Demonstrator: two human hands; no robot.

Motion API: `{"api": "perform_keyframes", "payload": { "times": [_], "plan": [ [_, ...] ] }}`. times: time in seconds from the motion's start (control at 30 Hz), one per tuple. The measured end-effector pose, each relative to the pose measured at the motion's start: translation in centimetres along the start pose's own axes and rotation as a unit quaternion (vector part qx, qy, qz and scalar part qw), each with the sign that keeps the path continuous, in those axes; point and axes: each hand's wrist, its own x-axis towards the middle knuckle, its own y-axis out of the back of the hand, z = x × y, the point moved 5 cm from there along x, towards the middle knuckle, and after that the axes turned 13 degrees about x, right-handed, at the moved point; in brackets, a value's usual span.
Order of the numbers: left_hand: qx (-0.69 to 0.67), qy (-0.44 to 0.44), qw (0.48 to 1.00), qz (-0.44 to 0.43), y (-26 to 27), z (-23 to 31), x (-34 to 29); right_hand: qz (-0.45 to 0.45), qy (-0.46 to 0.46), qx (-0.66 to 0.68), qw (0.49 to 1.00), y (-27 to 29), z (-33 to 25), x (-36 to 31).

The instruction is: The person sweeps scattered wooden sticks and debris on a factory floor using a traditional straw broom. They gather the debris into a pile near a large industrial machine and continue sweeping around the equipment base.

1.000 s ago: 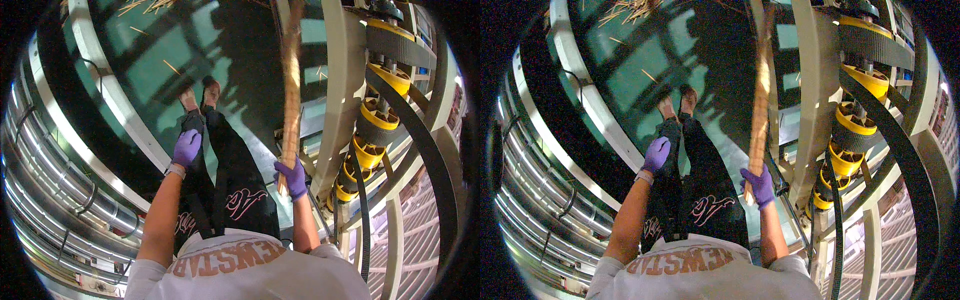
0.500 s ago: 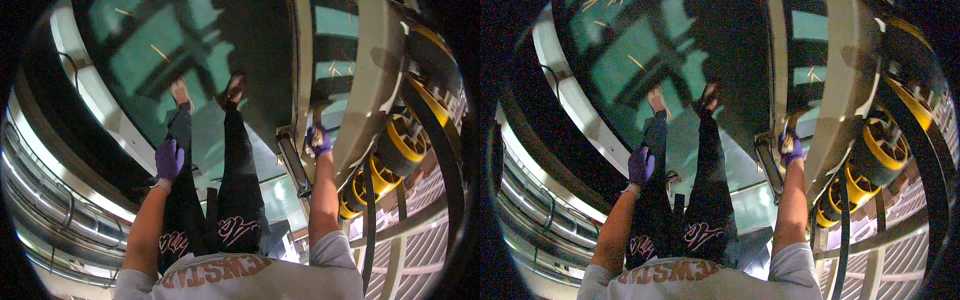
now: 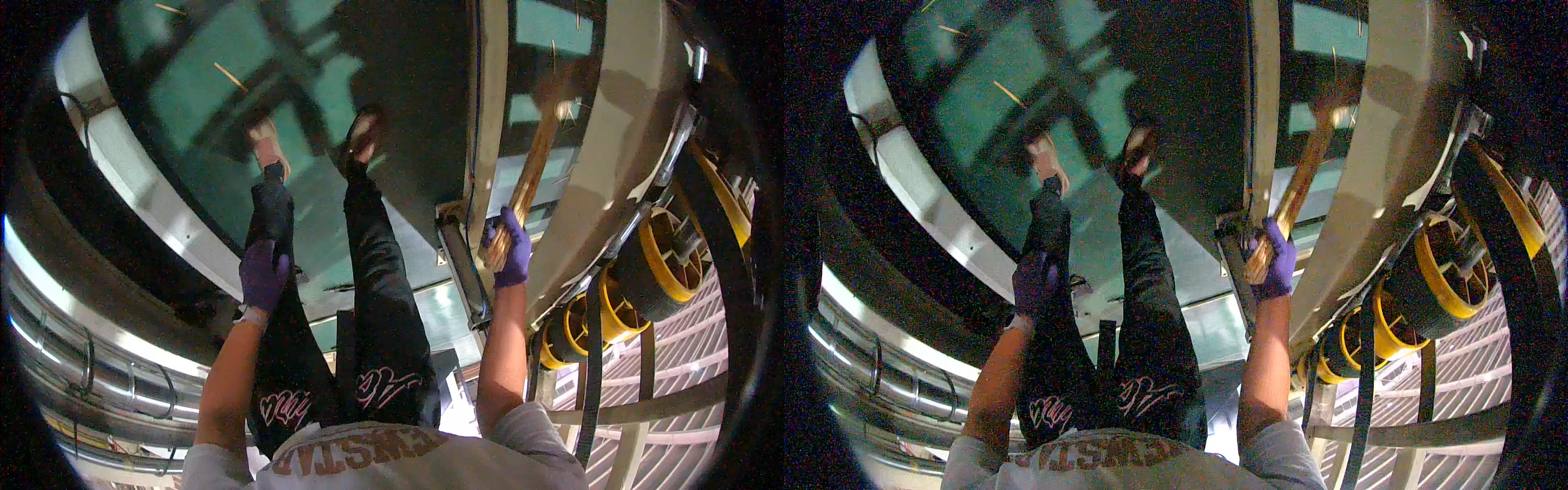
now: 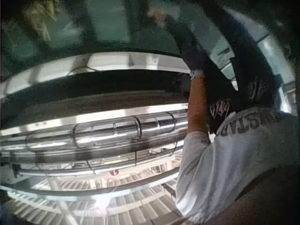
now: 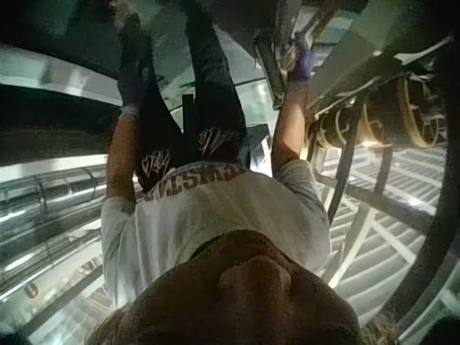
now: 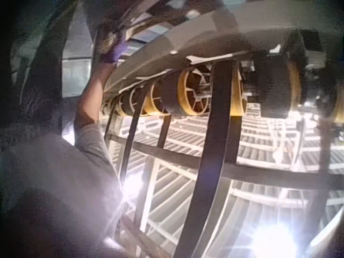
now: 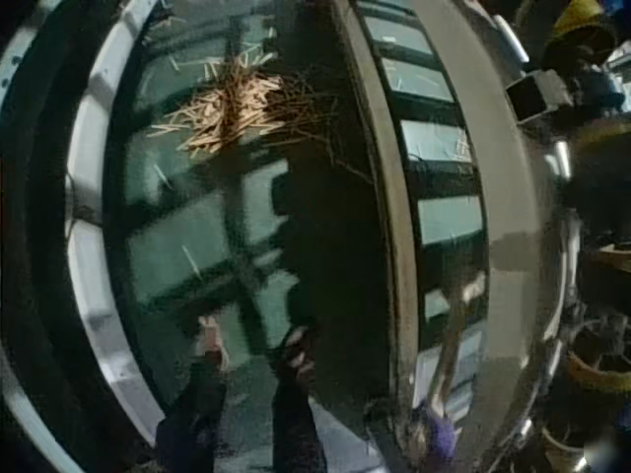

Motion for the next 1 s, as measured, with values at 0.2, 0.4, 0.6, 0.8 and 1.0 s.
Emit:
{"api": "perform_keyframes", "payload": {
  "times": [0.2, 0.4, 0.6, 0.8, 1.0],
  "plan": [
    [-0.105, -0.008, 0.994, -0.038, 3.6, 0.4, 2.9, 0.071, -0.044, 0.072, 0.994, 14.4, 1.0, 13.7],
    [-0.101, 0.000, 0.994, -0.046, 1.2, -1.3, 2.5, -0.209, -0.160, 0.107, 0.959, 1.5, -5.2, 25.0],
    [-0.093, 0.030, 0.993, -0.063, 2.8, -0.8, 3.2, -0.066, 0.054, -0.103, 0.991, -15.8, -6.2, 19.2],
    [-0.106, 0.021, 0.988, -0.108, 4.2, -0.1, 4.6, -0.060, 0.201, -0.199, 0.957, -10.3, -6.9, 15.7],
    [-0.152, 0.098, 0.982, -0.046, 0.3, -7.8, 5.2, 0.094, 0.107, -0.067, 0.988, 7.9, -2.5, 21.5]
  ]
}}
